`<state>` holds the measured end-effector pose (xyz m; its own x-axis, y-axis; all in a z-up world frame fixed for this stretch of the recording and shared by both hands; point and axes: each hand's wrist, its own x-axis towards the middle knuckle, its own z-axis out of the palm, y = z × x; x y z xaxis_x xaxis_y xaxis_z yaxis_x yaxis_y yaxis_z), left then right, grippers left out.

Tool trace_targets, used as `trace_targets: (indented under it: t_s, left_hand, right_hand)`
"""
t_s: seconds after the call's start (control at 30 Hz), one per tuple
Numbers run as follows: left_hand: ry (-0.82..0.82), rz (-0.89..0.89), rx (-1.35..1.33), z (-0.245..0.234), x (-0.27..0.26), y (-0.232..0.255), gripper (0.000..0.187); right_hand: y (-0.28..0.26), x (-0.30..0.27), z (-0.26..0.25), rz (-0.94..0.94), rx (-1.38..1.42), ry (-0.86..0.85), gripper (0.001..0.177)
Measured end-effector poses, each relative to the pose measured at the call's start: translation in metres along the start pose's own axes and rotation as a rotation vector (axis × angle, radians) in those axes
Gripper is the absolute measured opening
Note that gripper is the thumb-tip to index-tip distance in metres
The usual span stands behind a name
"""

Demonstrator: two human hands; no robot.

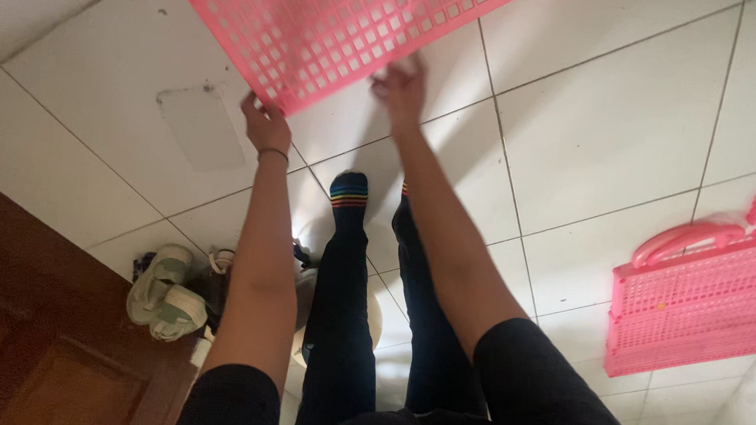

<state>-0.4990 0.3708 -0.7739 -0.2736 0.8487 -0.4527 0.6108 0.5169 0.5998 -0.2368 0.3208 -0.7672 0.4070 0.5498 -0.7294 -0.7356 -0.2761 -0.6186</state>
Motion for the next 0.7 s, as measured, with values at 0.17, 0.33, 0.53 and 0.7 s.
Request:
trace_targets:
  t_s: [0.17,0.33,0.53,0.7]
  left_hand:
    - [0.165,0.057,-0.077,-0.018,0.030,0.019,0.054]
    - [0.123,0.397,0.365,-0.026,-0.009,0.056,0.077]
    - [-0.258,0.445,0.718,0.009,-0.055,0.113,0.109]
    - [-0.393,0.362,0.738,0.020,-0.048,0.106,0.120]
  right_hand:
    - [-0.072,0.019,0.006,-0.562,-0.779,0.211,0.087]
    - [-0.130,0.001,0.016,-0.632,-1.565,0.215,0.086]
    - [-0.148,-0.003,0.021,-0.742,-2.152,0.167,0.101]
    - [-0.143,0.010,0.012,-0.577,-2.349,0.135,0.110]
